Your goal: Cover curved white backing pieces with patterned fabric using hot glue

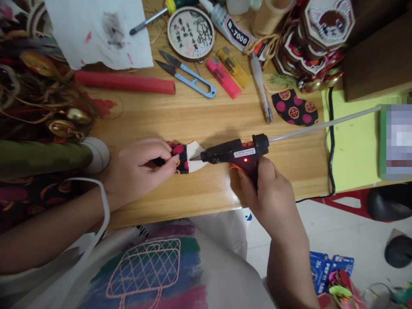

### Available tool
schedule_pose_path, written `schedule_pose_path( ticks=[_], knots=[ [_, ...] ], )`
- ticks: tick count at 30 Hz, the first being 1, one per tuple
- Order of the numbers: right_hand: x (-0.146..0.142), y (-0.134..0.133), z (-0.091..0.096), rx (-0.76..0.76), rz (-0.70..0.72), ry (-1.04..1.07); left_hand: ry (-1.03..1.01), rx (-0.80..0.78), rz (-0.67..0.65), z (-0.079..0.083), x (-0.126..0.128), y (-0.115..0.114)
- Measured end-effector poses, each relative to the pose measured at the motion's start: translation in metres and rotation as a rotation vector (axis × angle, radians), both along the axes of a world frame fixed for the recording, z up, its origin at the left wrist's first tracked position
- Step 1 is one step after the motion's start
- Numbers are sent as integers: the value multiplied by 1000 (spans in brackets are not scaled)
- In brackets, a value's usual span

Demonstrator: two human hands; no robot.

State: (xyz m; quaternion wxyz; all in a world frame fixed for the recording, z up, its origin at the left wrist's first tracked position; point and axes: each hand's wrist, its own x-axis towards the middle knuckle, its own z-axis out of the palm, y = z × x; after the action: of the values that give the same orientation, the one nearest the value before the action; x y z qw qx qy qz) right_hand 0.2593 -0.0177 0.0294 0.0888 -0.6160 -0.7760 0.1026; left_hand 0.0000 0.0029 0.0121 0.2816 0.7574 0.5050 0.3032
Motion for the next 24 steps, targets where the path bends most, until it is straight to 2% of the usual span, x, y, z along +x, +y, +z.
schedule_pose_path(
  ticks=[6,11,17,21,24],
  knots=[
    [0,1,0,-25,-5,19,-5,-2,4,0,0,0],
    [2,1,0,-26,-70,0,-6,-5,-3,1,0,1],
    [-2,4,-1,-42,-42,26,9,-1,2,0,0,1],
    [-4,7,-2,1,-64,12,-10,20,0,-1,1,0],
    [-3,8,0,8,-27,20,-8,16,2,-1,1,1]
  ],
)
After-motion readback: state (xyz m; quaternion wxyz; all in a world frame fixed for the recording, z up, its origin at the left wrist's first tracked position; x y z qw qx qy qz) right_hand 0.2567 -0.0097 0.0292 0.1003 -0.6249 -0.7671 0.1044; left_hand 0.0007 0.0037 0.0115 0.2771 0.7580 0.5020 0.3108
